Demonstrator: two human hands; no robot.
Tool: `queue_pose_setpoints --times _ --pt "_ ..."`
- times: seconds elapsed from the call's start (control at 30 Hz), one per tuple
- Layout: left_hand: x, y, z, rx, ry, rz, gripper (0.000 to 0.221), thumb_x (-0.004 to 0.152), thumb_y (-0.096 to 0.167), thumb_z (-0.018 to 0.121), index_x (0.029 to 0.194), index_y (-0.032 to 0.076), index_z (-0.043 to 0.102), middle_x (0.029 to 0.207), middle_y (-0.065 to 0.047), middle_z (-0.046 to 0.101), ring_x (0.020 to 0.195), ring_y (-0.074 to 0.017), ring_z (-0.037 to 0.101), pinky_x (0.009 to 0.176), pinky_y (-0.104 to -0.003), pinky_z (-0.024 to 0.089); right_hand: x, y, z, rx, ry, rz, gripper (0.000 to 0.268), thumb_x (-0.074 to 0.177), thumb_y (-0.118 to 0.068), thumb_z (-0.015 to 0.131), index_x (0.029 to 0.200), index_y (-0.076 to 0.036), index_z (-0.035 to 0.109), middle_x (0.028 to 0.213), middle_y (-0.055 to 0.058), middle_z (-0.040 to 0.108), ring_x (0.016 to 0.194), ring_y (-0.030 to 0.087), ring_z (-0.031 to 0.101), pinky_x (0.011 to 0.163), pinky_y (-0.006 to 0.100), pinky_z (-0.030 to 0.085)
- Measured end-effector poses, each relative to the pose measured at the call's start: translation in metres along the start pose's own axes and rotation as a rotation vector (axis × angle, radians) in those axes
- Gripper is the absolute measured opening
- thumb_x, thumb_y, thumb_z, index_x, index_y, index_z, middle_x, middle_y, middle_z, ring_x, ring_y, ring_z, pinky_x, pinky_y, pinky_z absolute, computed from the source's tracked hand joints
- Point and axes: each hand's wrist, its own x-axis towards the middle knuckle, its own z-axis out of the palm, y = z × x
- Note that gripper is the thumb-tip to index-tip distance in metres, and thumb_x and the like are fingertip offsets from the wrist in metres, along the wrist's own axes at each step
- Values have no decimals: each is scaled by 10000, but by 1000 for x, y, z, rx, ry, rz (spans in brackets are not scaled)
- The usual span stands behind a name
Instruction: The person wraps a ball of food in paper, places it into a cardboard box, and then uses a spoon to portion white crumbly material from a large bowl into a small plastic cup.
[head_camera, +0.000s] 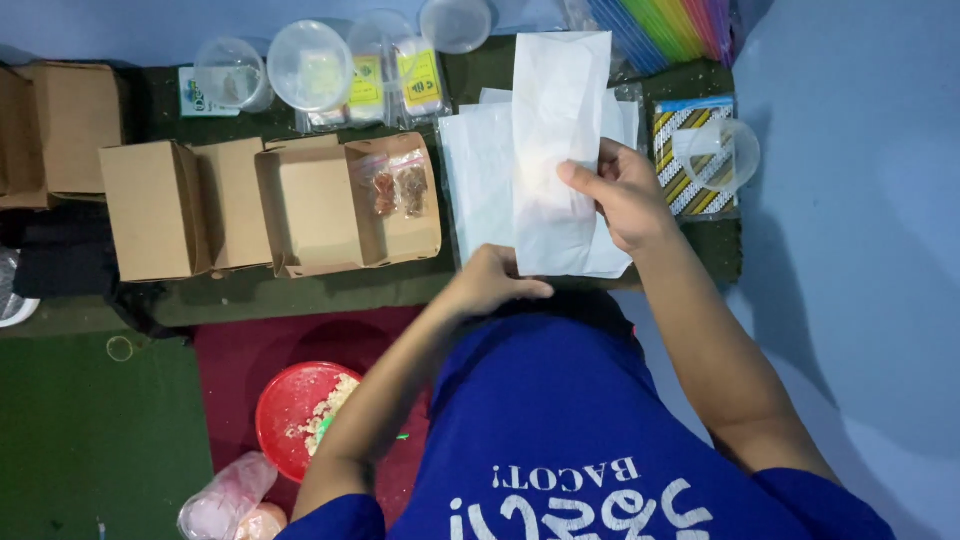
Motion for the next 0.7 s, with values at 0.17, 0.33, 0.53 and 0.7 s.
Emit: queue_pose_setpoints --times 0.17,0.33,0.53,0.7 --pt "-20 64 -46 -155 148 307 607 782 313 902 1261 8 689 1185 -250 724 1167 -391 689 993 -517 544 -15 -2 5 -118 -56 -55 433 872 -128 869 1211 45 665 1049 184 707 1024 280 711 735 403 631" --pt "-7 103 -42 -339 275 379 618 725 310 951 1149 -71 713 1073 -206 751 1006 -273 712 855 -430 597 -29 -7 12 -230 -145 17 655 828 -72 876 1391 -18 545 1012 178 697 944 243 692 765 367 607" --pt "31 103 -64 -400 554 375 309 831 266 873 949 -4 780 793 -164 768 685 -230 772 580 -347 622 -39 -17 15 -223 -196 79 795 775 -92 909 1430 -16 464 1005 226 720 897 270 724 746 367 609" --pt "7 132 -85 -485 591 383 414 884 436 668 1153 127 731 937 -51 818 930 -130 727 680 -290 574 -42 -37 26 -405 -99 317 779 767 -206 827 1441 -123 445 1063 111 753 942 211 720 771 347 583"
